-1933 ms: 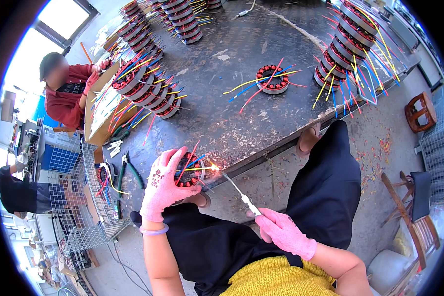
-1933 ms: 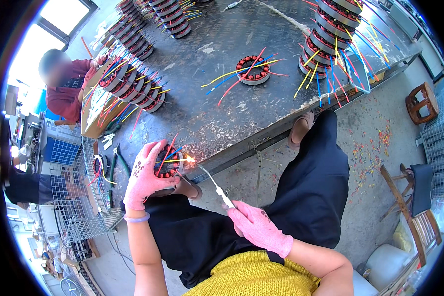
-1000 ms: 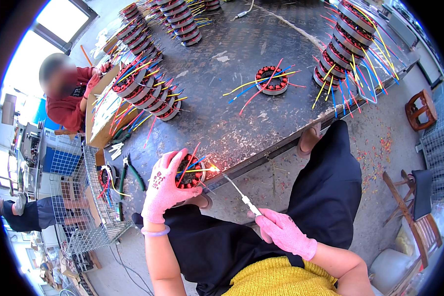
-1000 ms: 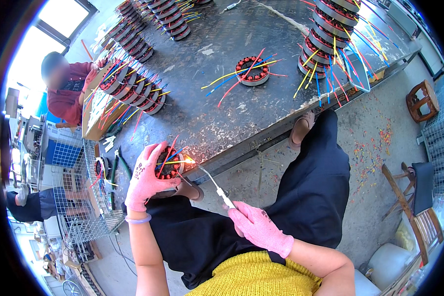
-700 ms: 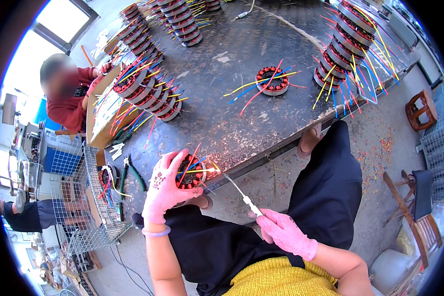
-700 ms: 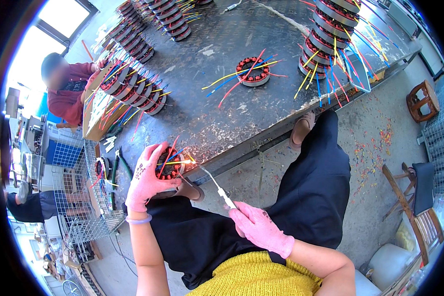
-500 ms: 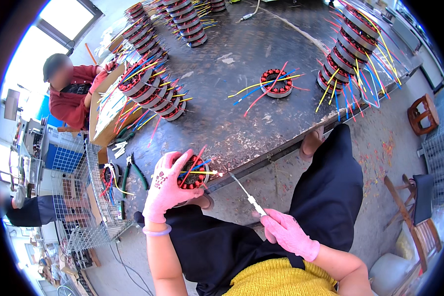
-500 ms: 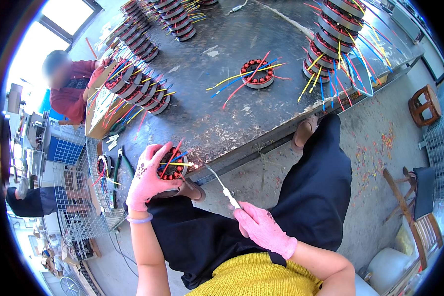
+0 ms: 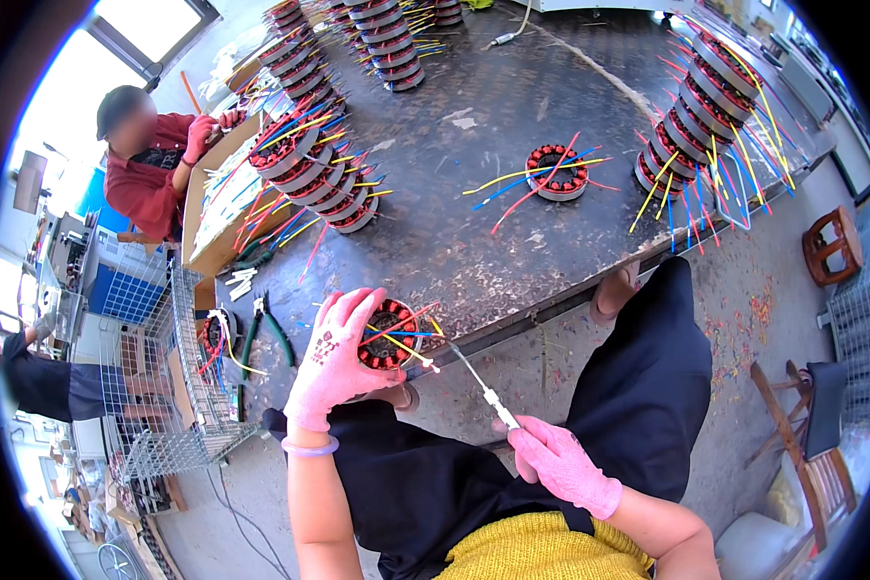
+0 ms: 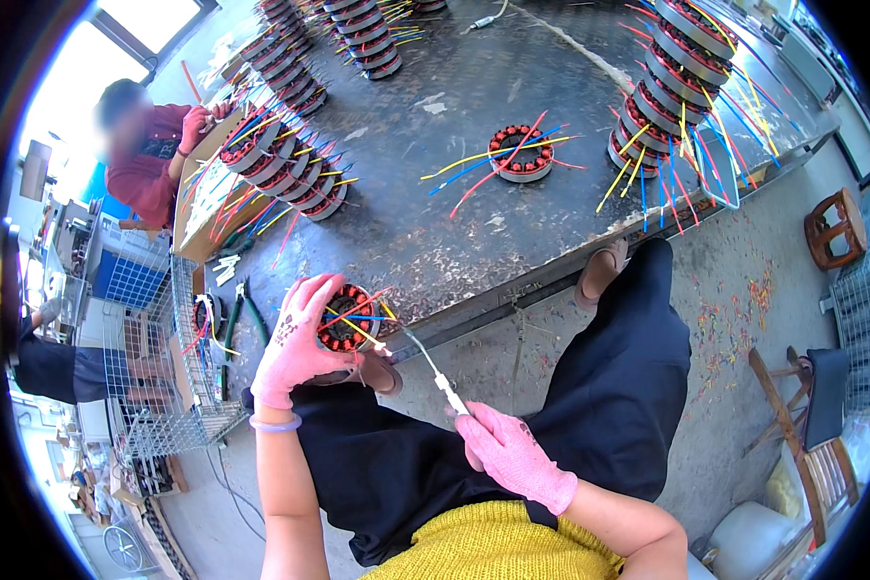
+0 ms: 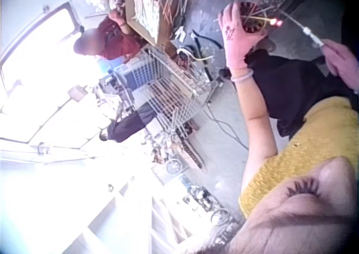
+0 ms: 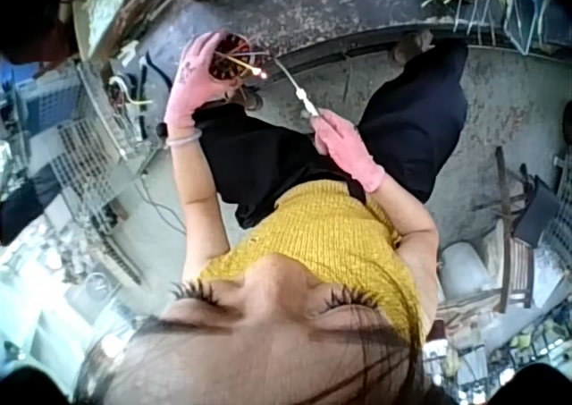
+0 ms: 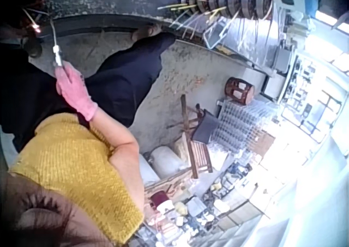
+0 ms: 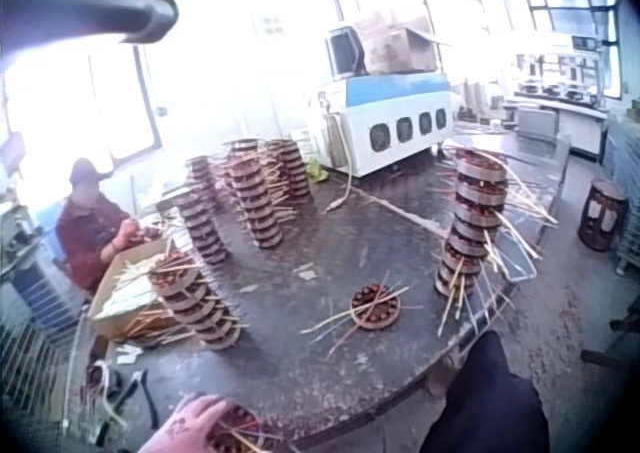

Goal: The person uses a wire stripper to strip the insulation off the ends of several colorful wires attached to metal components, then stacks the components on a table.

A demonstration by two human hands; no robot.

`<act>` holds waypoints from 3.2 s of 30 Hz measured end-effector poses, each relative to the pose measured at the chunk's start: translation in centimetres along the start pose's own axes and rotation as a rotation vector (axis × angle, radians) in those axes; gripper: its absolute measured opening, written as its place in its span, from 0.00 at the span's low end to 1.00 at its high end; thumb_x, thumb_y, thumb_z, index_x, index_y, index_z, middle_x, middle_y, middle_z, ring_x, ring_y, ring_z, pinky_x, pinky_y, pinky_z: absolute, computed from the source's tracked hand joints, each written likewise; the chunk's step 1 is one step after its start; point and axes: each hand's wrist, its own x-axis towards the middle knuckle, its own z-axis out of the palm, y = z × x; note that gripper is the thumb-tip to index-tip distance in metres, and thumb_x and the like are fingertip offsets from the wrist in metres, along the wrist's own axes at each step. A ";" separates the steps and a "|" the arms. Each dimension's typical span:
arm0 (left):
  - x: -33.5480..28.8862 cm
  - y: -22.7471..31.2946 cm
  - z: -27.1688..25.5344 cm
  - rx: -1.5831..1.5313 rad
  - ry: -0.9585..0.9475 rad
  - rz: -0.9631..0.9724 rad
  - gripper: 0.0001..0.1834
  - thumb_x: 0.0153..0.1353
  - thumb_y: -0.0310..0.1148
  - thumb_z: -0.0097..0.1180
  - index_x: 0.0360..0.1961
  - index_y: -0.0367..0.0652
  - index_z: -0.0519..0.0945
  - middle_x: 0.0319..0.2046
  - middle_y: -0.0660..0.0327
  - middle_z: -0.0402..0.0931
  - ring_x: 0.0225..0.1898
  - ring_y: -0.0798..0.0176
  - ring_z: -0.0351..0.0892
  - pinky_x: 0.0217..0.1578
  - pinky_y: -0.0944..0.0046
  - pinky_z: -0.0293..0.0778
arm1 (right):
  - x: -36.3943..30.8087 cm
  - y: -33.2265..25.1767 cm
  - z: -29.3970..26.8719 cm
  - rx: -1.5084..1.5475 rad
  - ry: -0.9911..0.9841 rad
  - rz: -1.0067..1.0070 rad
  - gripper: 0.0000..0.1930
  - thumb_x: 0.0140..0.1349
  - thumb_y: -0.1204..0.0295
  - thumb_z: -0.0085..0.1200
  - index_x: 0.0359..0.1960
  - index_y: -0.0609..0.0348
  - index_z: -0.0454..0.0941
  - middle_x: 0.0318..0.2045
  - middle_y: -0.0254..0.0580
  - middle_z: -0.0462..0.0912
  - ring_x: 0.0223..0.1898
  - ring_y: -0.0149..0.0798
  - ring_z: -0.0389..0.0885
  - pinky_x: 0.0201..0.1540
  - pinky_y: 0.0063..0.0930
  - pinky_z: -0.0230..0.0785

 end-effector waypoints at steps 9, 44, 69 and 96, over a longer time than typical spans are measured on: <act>0.0 -0.2 0.2 0.062 -0.003 -0.013 0.53 0.30 0.43 0.77 0.63 0.43 0.70 0.58 0.51 0.69 0.64 0.42 0.63 0.69 0.46 0.53 | 0.0 0.2 0.2 0.028 0.016 -0.021 0.19 0.74 0.64 0.43 0.58 0.64 0.74 0.19 0.28 0.69 0.21 0.22 0.62 0.25 0.18 0.56; 0.1 0.0 -0.1 0.113 -0.007 0.007 0.53 0.29 0.43 0.77 0.63 0.46 0.71 0.56 0.52 0.71 0.63 0.42 0.64 0.70 0.45 0.52 | -0.3 0.1 -0.1 0.063 -0.004 -0.007 0.19 0.74 0.64 0.42 0.58 0.65 0.73 0.19 0.28 0.67 0.20 0.22 0.62 0.25 0.19 0.56; 0.2 0.2 -0.4 0.039 -0.021 0.005 0.52 0.32 0.42 0.75 0.64 0.42 0.70 0.57 0.50 0.71 0.62 0.43 0.66 0.69 0.47 0.55 | 0.0 0.1 -0.1 -0.037 -0.021 -0.007 0.19 0.75 0.62 0.42 0.57 0.64 0.72 0.20 0.29 0.68 0.21 0.22 0.66 0.26 0.20 0.60; 0.1 0.1 -0.3 0.020 -0.009 0.014 0.52 0.30 0.42 0.76 0.63 0.41 0.70 0.56 0.50 0.70 0.60 0.44 0.66 0.64 0.49 0.61 | -0.3 -0.2 0.0 -0.010 -0.010 -0.008 0.19 0.75 0.63 0.41 0.57 0.64 0.72 0.18 0.27 0.67 0.20 0.21 0.64 0.25 0.20 0.59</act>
